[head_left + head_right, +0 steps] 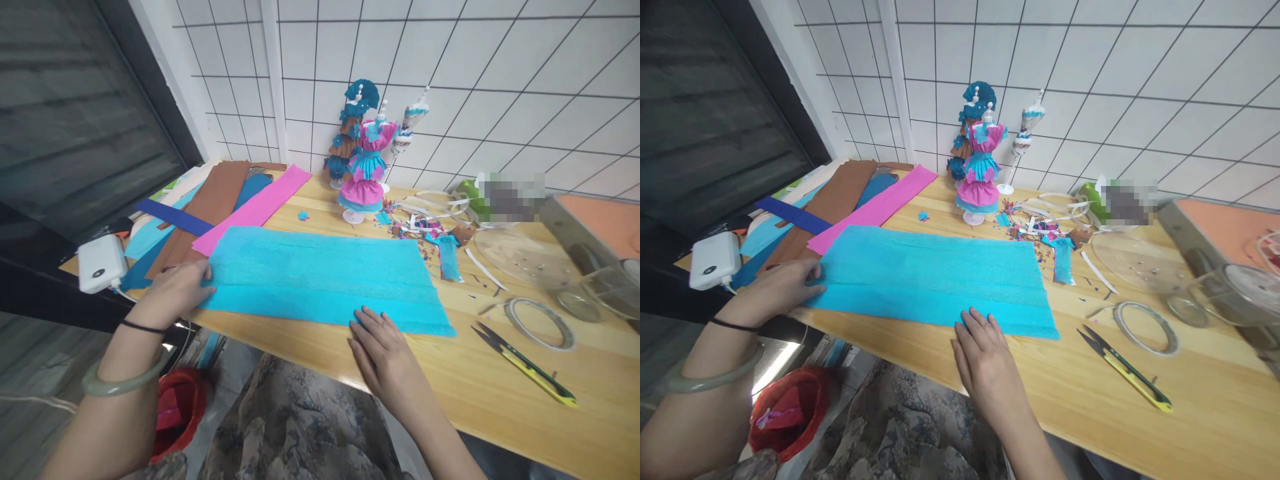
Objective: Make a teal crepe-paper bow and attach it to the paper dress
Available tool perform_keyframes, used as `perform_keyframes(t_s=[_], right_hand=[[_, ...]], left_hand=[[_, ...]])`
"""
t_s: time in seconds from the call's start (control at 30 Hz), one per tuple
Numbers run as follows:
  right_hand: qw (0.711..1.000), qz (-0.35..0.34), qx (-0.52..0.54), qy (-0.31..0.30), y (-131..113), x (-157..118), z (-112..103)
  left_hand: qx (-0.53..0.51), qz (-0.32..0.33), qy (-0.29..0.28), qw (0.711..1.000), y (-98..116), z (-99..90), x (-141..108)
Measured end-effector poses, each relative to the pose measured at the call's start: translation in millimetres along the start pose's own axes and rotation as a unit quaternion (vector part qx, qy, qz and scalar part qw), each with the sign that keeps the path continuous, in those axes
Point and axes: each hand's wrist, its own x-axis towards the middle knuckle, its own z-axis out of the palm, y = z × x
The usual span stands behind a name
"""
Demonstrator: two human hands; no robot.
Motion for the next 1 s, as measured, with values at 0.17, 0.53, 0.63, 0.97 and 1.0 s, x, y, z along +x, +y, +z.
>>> perform_keyframes(t_s=[0.17, 0.53, 0.63, 0.97, 1.0], right_hand=[[1.0, -0.003, 0.003, 0.005, 0, 1, -2], [0.999, -0.005, -0.037, 0.021, 5, -4, -7], [0.995, -0.018, -0.101, -0.012, 19, -8, -17], [0.973, -0.056, -0.211, -0.077, 58, -36, -42], [0.972, -0.054, -0.213, -0.083, 59, -40, -45]], left_hand=[[-0.044, 0.154, 0.177, 0.971, 63, 5.2, -18], [-0.084, 0.369, 0.155, 0.913, 134, 57.5, -39], [-0.081, 0.368, 0.143, 0.915, 132, 53.8, -41], [-0.06, 0.401, 0.115, 0.907, 125, 52.8, -44], [-0.062, 0.404, 0.116, 0.905, 124, 53.2, -44]])
